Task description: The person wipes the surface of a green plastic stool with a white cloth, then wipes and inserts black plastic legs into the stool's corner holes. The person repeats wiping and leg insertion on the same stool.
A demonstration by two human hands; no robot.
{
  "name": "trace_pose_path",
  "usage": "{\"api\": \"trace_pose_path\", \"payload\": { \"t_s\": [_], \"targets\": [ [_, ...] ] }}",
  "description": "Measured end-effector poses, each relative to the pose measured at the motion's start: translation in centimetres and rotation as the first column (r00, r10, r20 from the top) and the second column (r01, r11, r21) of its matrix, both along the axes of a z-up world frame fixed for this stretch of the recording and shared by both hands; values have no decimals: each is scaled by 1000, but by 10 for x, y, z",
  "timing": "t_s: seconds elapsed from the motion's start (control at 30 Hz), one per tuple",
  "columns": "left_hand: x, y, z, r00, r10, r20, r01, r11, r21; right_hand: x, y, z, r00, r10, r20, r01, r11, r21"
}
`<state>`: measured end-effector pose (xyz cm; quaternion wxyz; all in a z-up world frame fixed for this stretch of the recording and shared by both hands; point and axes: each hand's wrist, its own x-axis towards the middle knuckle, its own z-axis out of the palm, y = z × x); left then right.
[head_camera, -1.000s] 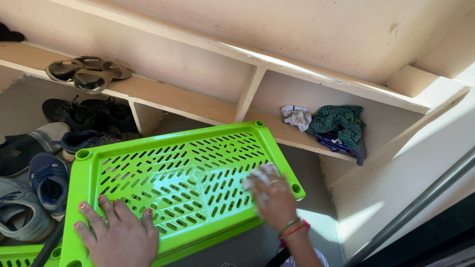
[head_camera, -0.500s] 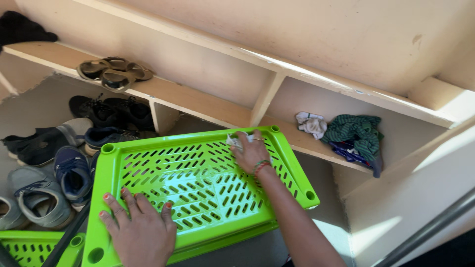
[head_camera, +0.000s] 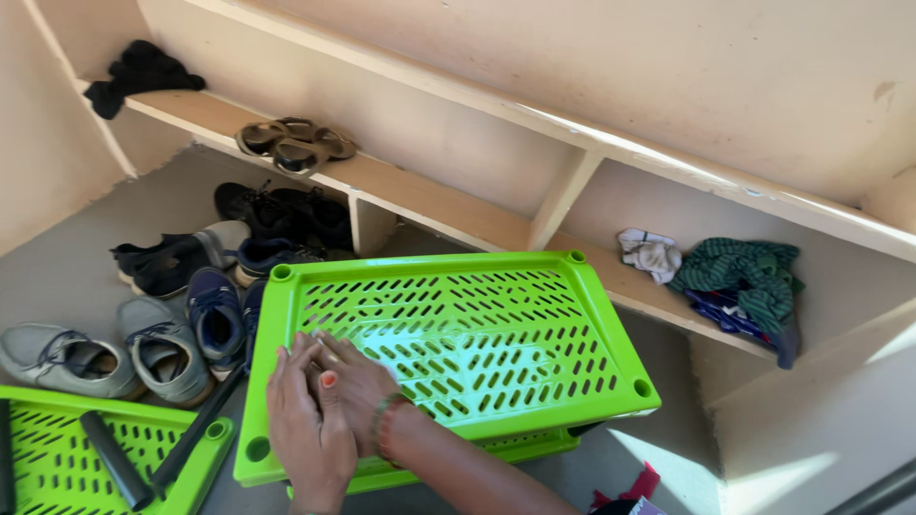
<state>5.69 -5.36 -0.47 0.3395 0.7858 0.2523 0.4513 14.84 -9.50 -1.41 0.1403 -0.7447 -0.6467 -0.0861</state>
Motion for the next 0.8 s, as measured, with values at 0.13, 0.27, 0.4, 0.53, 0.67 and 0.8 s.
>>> {"api": "trace_pose_path", "payload": {
  "t_s": [0.13,0.27,0.4,0.53,0.67,0.8],
  "targets": [
    [-4,17,-5,956,-43,-289,61,997,53,0,-84,16,981,-17,-194,11,999,-30],
    [-11,29,-7,894,17,-448,103,965,242,49,-150,21,940,-316,-125,302,946,-120],
    [-12,25,-4,806,173,-566,30,943,331,133,-194,25,748,-649,134,659,705,-263],
    [-12,22,-4,825,210,-525,-6,932,363,192,-204,22,603,-789,119,798,592,-116],
    [-10,20,-7,845,217,-489,-47,940,337,199,-144,8,410,-899,153,905,380,-189],
    [-14,25,-10,900,145,-412,-51,971,232,158,-45,-4,426,-895,134,896,397,-197]
  ]
}}
